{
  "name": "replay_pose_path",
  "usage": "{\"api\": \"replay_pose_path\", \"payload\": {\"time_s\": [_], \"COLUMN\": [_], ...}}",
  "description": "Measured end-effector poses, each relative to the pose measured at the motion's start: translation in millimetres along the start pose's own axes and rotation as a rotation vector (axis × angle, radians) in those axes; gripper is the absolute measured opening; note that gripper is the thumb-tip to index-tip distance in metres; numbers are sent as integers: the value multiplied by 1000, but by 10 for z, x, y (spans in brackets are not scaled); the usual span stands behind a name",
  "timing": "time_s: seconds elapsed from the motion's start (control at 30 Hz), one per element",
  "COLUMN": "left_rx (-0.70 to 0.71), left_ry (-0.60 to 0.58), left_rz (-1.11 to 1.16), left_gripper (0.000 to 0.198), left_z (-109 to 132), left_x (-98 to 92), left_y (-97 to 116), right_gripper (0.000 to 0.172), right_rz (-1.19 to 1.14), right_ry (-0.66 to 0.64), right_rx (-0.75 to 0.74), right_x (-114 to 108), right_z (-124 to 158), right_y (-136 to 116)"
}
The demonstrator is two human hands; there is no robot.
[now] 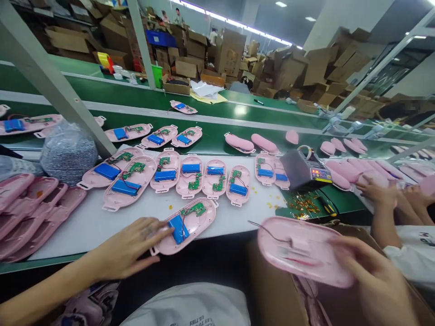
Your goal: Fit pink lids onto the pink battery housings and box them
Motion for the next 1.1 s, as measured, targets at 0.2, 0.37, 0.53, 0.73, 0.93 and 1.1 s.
{"api": "replay_pose_path", "payload": {"time_s": [0.2,0.37,0.53,0.73,0.93,1.1], "left_rx": [366,335,56,-70,-366,-296], "left_ry": [91,444,638,816,457,460], "left_rz": [-187,-254,-320,-136,-44,507], "left_gripper": [21,11,14,11,17,24], "left_z": [17,-394,-927,-606,-405,-185], "left_x": [222,707,924,398,73,-75], "left_y": [352,767,880,423,-125,-129], "right_gripper": [61,56,66,64,54,45], "right_rz": [-229,-196,-200,-162,-145,-17], "right_ry": [-438,-494,-460,-372,-343,-368], "right_rx": [-136,-133,-68,-105,-221,-453], "right_x": [1163,1709,1792,1588,1693,1900], "right_z": [189,20,-25,-172,-231,-132], "right_y": [-468,-661,-591,-393,-391,-570]}}
Point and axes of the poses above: each hand's wrist, its own z-axis away from the middle knuckle, its own x-axis out of the palm, y = z × x, the point moved 3 cm from there along -z, towards the middle knuckle, and after that the axes turned 13 degrees about z, right-handed, at the moved point
